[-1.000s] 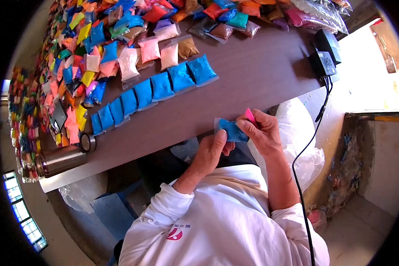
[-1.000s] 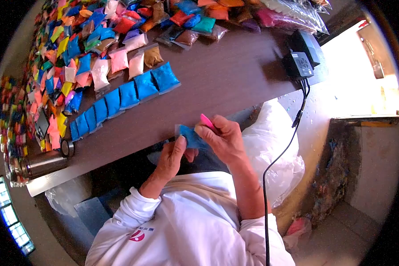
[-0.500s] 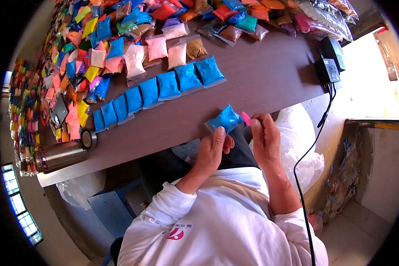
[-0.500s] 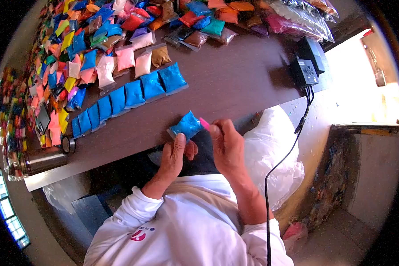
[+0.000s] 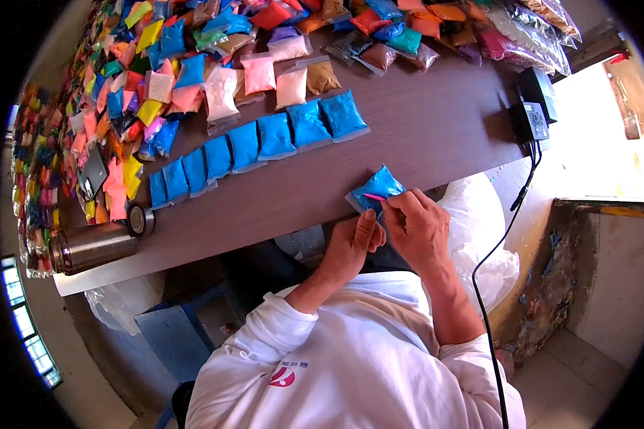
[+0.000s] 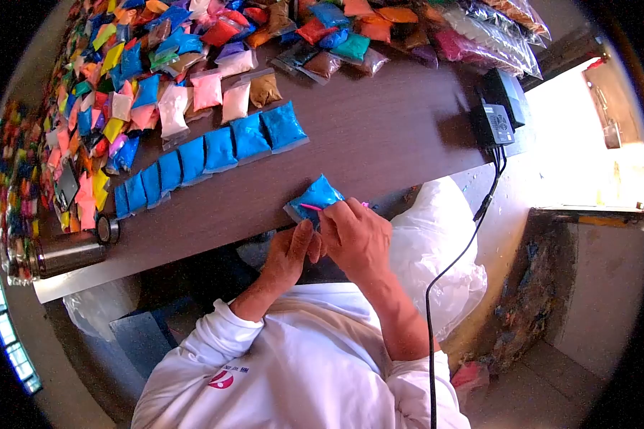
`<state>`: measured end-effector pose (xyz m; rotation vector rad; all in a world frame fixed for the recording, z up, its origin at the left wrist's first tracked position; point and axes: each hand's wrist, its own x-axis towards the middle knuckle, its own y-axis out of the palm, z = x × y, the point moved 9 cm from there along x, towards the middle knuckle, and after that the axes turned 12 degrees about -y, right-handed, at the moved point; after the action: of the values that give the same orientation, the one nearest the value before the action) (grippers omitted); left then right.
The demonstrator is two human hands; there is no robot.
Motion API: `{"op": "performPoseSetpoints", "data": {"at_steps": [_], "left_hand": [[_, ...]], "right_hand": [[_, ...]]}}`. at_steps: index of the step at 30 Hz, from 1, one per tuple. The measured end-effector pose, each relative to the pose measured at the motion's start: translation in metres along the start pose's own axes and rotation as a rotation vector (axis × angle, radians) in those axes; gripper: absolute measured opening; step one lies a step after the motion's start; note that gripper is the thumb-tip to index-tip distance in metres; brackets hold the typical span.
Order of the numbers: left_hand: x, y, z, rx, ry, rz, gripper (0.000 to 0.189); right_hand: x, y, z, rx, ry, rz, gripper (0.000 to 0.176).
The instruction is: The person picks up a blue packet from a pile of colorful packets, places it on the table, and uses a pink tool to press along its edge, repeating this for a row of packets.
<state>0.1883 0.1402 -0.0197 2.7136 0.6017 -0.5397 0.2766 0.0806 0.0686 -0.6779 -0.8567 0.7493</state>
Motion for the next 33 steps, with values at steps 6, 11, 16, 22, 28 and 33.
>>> {"op": "performPoseSetpoints", "data": {"at_steps": [6, 11, 16, 22, 28, 33], "left_hand": [[0.0, 0.002, -0.004, -0.045, 0.052, 0.041, 0.044], [0.003, 0.003, 0.0, -0.076, -0.002, 0.043, 0.044], [0.006, 0.006, -0.001, -0.05, -0.022, 0.016, 0.044], [0.007, 0.006, 0.0, -0.039, -0.016, 0.016, 0.046], [0.009, 0.005, -0.007, 0.01, -0.018, 0.031, 0.049], [0.009, 0.008, -0.009, 0.036, 0.023, 0.058, 0.047]], "right_hand": [[-0.003, 0.002, -0.013, 0.284, 0.174, 0.029, 0.007], [0.001, -0.004, -0.004, 0.185, 0.067, 0.041, 0.006], [0.004, -0.01, 0.003, 0.0, -0.027, -0.003, 0.007], [0.015, -0.004, 0.009, -0.003, -0.129, -0.03, 0.009], [0.017, -0.003, -0.005, -0.054, 0.03, -0.021, 0.009], [0.014, -0.009, -0.027, -0.091, 0.191, -0.145, 0.006]]}}
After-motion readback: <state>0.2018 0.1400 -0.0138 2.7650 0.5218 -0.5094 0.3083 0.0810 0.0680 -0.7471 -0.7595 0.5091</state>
